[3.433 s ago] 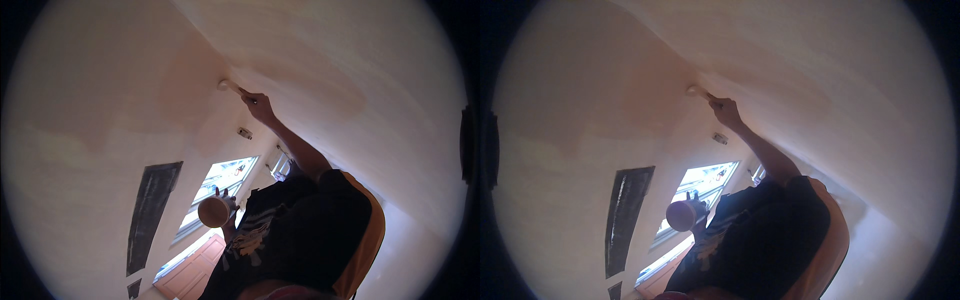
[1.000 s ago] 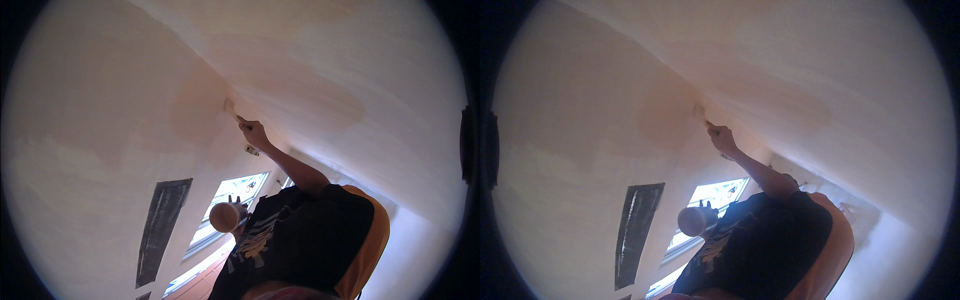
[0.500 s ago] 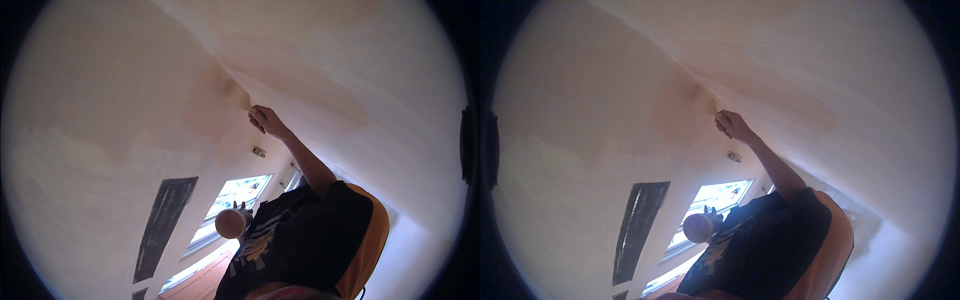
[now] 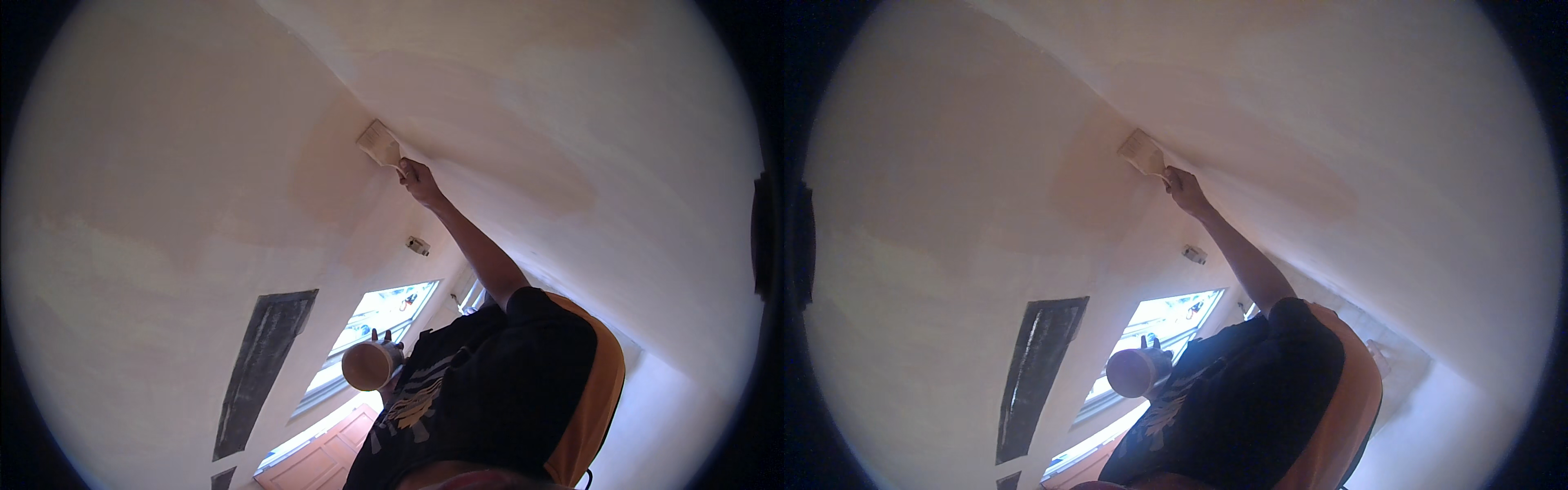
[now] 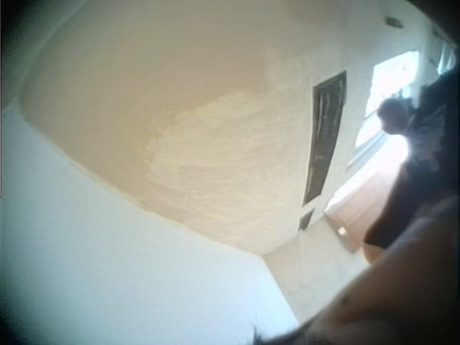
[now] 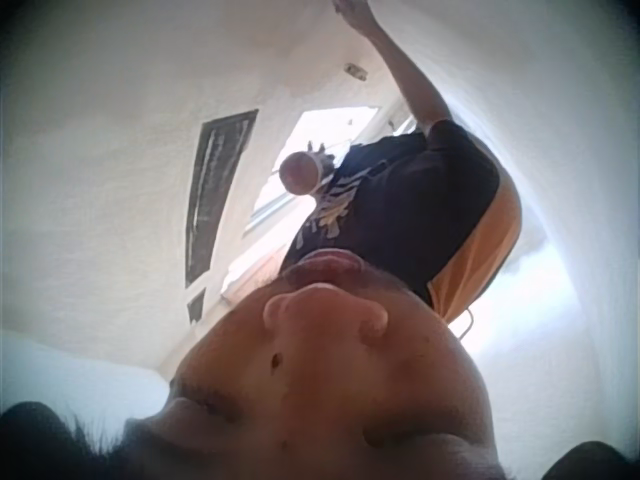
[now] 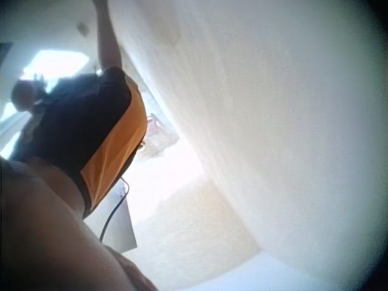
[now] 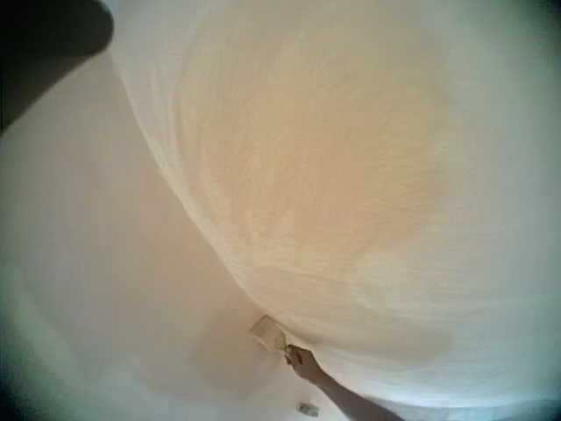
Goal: The person paints a ceiling using a paintbrush and a small container of paint. They repeatedly dip the brush into the container and apply paint to the ceiling surface in a room with a skylight and a wooden door.
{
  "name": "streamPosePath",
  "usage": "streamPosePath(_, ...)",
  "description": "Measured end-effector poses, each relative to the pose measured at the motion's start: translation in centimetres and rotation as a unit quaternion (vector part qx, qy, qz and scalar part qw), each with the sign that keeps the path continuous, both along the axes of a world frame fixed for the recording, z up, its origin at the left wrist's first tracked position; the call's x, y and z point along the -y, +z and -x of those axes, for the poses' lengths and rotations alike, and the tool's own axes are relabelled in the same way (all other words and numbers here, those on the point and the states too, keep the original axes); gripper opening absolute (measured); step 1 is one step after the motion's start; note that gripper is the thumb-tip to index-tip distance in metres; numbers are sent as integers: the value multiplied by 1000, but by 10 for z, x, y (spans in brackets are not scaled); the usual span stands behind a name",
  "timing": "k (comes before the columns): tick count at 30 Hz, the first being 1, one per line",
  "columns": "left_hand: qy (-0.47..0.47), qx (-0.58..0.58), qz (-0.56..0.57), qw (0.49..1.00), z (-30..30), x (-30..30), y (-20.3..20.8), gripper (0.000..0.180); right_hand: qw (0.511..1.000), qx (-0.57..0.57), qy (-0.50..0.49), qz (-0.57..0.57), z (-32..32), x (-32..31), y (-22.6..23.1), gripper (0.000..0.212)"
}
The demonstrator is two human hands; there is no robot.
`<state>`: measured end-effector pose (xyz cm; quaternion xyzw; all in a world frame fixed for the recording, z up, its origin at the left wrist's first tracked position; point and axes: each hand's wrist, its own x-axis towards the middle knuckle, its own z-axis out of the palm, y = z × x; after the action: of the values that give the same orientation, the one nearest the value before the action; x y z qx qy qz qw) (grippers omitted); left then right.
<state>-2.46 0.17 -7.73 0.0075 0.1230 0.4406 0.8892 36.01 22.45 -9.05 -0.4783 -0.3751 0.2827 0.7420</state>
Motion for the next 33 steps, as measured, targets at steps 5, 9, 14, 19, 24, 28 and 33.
streamPosePath(5,0,-1,-2,1000,-4,-1,1,98,998,-56,27,27,-3,-5,-42,41)
streamPosePath(9,1,0,-2,1000,-8,-1,0,99,992,-61,28,107,-4,19,-70,45)
streamPosePath(14,-4,6,-3,1000,-8,-3,2,99,971,10,-34,238,-9,62,-99,47)
streamPosePath(19,14,9,-2,1000,0,6,5,99,931,26,11,363,-14,130,22,43)
streamPosePath(24,24,33,2,999,-2,13,0,100,926,-14,83,368,-31,118,64,43)
streamPosePath(28,38,54,-4,998,0,15,0,100,931,107,31,347,-27,83,87,42)
streamPosePath(33,61,81,-6,995,2,14,-3,100,930,157,20,332,-39,66,132,42)
